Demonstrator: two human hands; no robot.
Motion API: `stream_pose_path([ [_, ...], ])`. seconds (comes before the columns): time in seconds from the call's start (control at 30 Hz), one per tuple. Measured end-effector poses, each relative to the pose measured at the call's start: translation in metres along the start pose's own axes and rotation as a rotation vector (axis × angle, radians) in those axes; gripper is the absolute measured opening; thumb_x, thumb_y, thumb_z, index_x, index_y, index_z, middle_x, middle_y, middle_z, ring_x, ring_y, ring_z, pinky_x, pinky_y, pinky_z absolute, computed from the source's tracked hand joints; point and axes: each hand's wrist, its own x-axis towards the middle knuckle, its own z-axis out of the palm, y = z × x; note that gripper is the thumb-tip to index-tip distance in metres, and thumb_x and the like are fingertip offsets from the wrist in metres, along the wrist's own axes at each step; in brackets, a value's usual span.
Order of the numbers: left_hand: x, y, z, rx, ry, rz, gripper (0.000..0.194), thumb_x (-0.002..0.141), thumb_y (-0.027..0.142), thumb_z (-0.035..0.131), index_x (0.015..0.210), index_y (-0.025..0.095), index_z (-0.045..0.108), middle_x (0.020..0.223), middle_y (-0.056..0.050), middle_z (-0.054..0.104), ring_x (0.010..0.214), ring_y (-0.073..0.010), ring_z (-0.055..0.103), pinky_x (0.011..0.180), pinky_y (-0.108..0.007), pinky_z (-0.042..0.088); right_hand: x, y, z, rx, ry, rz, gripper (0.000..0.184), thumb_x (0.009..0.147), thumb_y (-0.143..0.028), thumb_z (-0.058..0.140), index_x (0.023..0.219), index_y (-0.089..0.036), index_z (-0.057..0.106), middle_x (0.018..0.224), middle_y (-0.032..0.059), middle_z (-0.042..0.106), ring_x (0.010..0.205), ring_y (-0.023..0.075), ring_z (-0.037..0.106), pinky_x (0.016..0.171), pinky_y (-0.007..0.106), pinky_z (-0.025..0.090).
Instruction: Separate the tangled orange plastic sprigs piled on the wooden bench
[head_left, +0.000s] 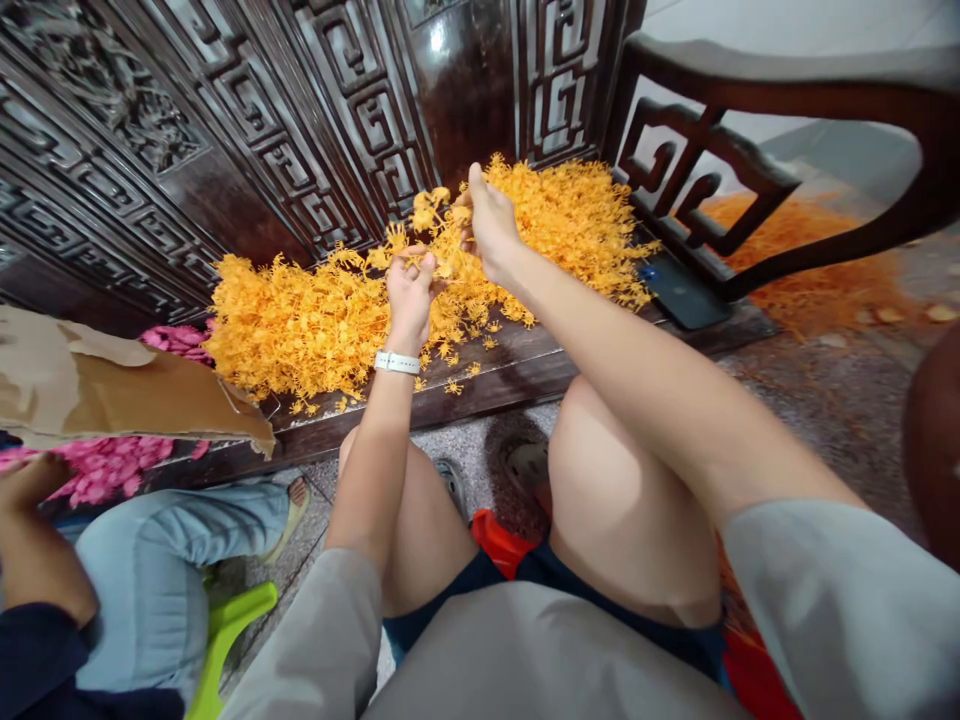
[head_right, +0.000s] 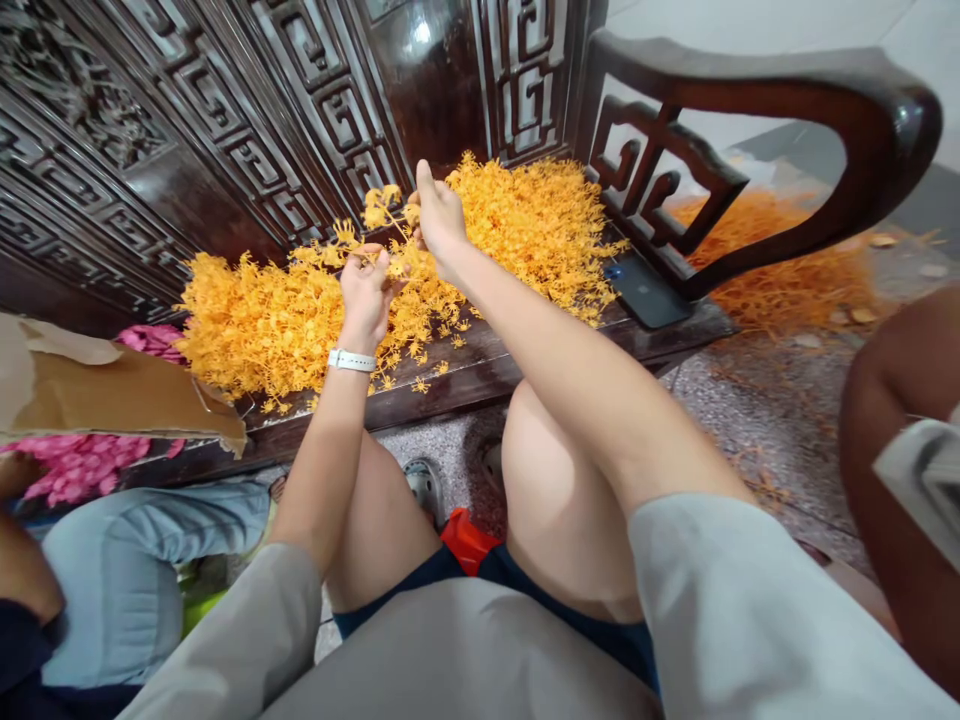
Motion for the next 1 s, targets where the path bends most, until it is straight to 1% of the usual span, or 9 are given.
stream_pose_path([
  [0.1, -0.004, 0.000, 0.001, 0.029, -0.002, 0.011, 0.034, 0.087, 0.040, 0.088, 0.107, 0.028, 0.064, 0.106, -0.007, 0.077, 0.094, -0.0217, 0.073, 0.078, -0.033, 0.057, -0.002, 0.003, 0.003, -0.083, 0.035, -0.056, 0.065, 0.089, -0.090, 0.048, 0.090, -0.026, 0.054, 0.073, 0.0009, 0.053, 0.073, 0.0194, 0.064, 0.060, 0.032, 0.057],
  [0.27, 0.000, 0.000, -0.003, 0.068, 0.029, 0.049, 0.045, 0.086, 0.056, 0.084, 0.116, 0.029, 0.063, 0.119, -0.008, 0.079, 0.096, -0.0208, 0.072, 0.080, -0.032, 0.053, -0.003, 0.011, 0.006, -0.173, -0.034, -0.158, 0.060, 0.092, -0.083, 0.054, 0.082, -0.024, 0.050, 0.072, -0.0007, 0.050, 0.077, 0.0174, 0.064, 0.065, 0.030, 0.056],
  [0.37, 0.001, 0.002, 0.001, 0.042, 0.031, 0.042, 0.049, 0.087, 0.063, 0.080, 0.117, 0.027, 0.065, 0.115, -0.007, 0.078, 0.097, -0.0211, 0.073, 0.084, -0.032, 0.053, -0.002, 0.018, 0.009, -0.197, -0.042, -0.190, 0.058, 0.093, -0.078, 0.059, 0.078, -0.023, 0.047, 0.073, -0.0009, 0.048, 0.081, 0.0172, 0.063, 0.068, 0.029, 0.055],
  [0.53, -0.007, 0.009, 0.011, -0.023, -0.004, -0.030, 0.055, 0.089, 0.072, 0.071, 0.118, 0.026, 0.066, 0.105, -0.007, 0.072, 0.103, -0.0232, 0.074, 0.085, -0.032, 0.055, 0.003, 0.026, 0.011, -0.207, -0.045, -0.207, 0.054, 0.092, -0.071, 0.066, 0.074, -0.023, 0.049, 0.076, 0.0005, 0.047, 0.088, 0.0194, 0.061, 0.069, 0.028, 0.055],
  [0.7, -0.012, 0.011, 0.012, -0.041, -0.045, -0.016, 0.051, 0.088, 0.064, 0.078, 0.117, 0.025, 0.065, 0.102, -0.007, 0.067, 0.109, -0.0263, 0.073, 0.086, -0.033, 0.056, 0.004, 0.027, 0.011, -0.166, -0.112, -0.149, 0.051, 0.094, -0.065, 0.069, 0.072, -0.023, 0.049, 0.075, 0.0011, 0.046, 0.092, 0.0209, 0.060, 0.071, 0.029, 0.055],
  [0.77, -0.012, 0.012, 0.010, -0.063, -0.043, -0.042, 0.047, 0.092, 0.062, 0.074, 0.120, 0.025, 0.067, 0.103, -0.008, 0.068, 0.110, -0.0277, 0.073, 0.085, -0.034, 0.057, 0.003, 0.026, 0.011, -0.151, -0.106, -0.130, 0.050, 0.094, -0.063, 0.069, 0.072, -0.024, 0.048, 0.076, 0.0012, 0.046, 0.094, 0.0216, 0.060, 0.073, 0.031, 0.056],
  [0.87, -0.012, 0.012, 0.007, -0.092, -0.046, -0.049, 0.043, 0.097, 0.060, 0.068, 0.123, 0.026, 0.069, 0.102, -0.009, 0.071, 0.110, -0.0281, 0.073, 0.084, -0.035, 0.058, 0.004, 0.023, 0.007, -0.174, -0.083, -0.157, 0.049, 0.095, -0.064, 0.068, 0.074, -0.025, 0.047, 0.078, 0.0019, 0.048, 0.096, 0.0228, 0.060, 0.076, 0.032, 0.057],
  [0.93, -0.012, 0.011, 0.008, -0.071, -0.054, -0.029, 0.038, 0.096, 0.056, 0.071, 0.118, 0.025, 0.070, 0.102, -0.008, 0.072, 0.109, -0.0268, 0.073, 0.085, -0.035, 0.057, 0.003, 0.022, 0.004, -0.197, -0.090, -0.176, 0.048, 0.096, -0.063, 0.067, 0.075, -0.025, 0.047, 0.078, 0.0025, 0.049, 0.098, 0.0236, 0.060, 0.077, 0.033, 0.057],
  [1.0, -0.011, 0.007, 0.010, -0.023, -0.038, 0.004, 0.033, 0.091, 0.050, 0.080, 0.108, 0.024, 0.070, 0.102, -0.007, 0.073, 0.106, -0.0246, 0.072, 0.085, -0.034, 0.056, 0.002, 0.022, 0.002, -0.223, -0.100, -0.196, 0.047, 0.096, -0.061, 0.069, 0.075, -0.025, 0.047, 0.078, 0.0031, 0.048, 0.100, 0.0243, 0.060, 0.078, 0.033, 0.057],
])
